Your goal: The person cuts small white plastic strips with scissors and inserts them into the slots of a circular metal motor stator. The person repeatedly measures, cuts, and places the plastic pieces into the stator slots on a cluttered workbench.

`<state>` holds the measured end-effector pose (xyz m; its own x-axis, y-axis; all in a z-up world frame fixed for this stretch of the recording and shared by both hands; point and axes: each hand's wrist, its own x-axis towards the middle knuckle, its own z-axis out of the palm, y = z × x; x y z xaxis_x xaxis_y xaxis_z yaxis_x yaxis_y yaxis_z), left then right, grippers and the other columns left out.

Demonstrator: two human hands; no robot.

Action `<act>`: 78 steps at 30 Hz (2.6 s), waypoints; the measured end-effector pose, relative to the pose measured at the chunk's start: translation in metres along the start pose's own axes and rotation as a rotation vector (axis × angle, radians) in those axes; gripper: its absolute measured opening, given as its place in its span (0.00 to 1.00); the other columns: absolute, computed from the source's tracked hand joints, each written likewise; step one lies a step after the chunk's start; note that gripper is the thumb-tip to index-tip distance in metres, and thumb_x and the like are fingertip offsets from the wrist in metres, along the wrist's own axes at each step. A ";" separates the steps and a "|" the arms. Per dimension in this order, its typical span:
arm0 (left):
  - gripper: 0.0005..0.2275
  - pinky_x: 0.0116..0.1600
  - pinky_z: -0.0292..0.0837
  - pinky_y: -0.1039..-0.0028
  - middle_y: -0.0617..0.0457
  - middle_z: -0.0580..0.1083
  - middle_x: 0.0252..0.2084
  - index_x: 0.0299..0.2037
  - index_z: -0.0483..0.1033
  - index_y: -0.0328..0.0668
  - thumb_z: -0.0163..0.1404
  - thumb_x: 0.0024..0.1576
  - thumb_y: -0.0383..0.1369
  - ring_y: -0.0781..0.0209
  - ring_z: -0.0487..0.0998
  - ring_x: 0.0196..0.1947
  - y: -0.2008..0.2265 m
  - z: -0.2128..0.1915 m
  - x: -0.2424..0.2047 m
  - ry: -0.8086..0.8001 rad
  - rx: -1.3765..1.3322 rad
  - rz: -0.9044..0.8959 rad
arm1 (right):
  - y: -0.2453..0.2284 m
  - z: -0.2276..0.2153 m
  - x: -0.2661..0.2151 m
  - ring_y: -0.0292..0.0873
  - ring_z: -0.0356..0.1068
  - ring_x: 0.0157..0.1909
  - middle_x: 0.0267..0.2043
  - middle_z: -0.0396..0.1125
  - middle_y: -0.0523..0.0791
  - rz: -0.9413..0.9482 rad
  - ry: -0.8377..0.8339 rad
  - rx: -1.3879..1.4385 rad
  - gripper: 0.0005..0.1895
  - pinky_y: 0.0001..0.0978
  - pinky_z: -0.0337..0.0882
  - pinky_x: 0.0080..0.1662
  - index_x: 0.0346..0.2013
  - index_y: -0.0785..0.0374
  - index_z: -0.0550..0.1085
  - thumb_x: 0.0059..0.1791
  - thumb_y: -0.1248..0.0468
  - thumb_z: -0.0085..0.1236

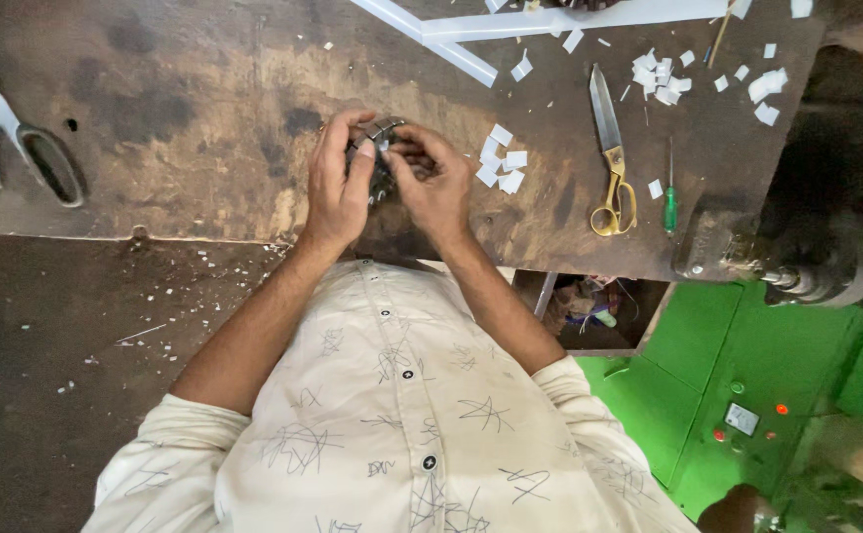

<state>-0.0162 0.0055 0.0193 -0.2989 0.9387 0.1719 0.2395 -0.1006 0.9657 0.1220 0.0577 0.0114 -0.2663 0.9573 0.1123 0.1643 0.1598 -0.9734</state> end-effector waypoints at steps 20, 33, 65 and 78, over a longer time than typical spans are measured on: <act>0.20 0.46 0.76 0.71 0.48 0.77 0.41 0.58 0.72 0.36 0.62 0.56 0.23 0.60 0.81 0.41 -0.007 0.010 -0.006 0.097 0.118 -0.052 | 0.017 -0.162 0.025 0.55 0.70 0.43 0.38 0.73 0.52 -0.170 -0.276 -0.790 0.13 0.46 0.69 0.45 0.41 0.66 0.79 0.42 0.75 0.66; 0.20 0.49 0.79 0.70 0.45 0.79 0.45 0.58 0.72 0.35 0.61 0.56 0.23 0.56 0.83 0.46 0.000 0.009 0.002 0.046 0.178 0.026 | 0.053 -0.184 0.019 0.40 0.78 0.40 0.42 0.77 0.52 0.097 -0.074 -0.477 0.12 0.30 0.79 0.42 0.46 0.69 0.80 0.47 0.74 0.64; 0.09 0.67 0.67 0.59 0.40 0.66 0.61 0.50 0.75 0.35 0.43 0.65 0.23 0.46 0.69 0.64 0.010 -0.003 0.004 -0.079 0.098 0.138 | 0.018 -0.011 -0.003 0.36 0.72 0.45 0.48 0.72 0.48 0.029 0.059 0.291 0.03 0.25 0.72 0.44 0.34 0.72 0.79 0.46 0.76 0.65; 0.13 0.65 0.68 0.63 0.42 0.71 0.57 0.61 0.68 0.33 0.44 0.68 0.27 0.48 0.74 0.60 0.008 -0.002 0.010 -0.080 0.001 0.061 | 0.023 0.005 0.005 0.38 0.72 0.44 0.41 0.72 0.47 -0.039 0.097 0.122 0.04 0.27 0.71 0.46 0.27 0.71 0.76 0.46 0.75 0.63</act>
<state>-0.0195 0.0129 0.0289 -0.2086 0.9542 0.2144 0.2560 -0.1583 0.9536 0.1199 0.0651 -0.0117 -0.1758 0.9708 0.1630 0.0373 0.1721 -0.9844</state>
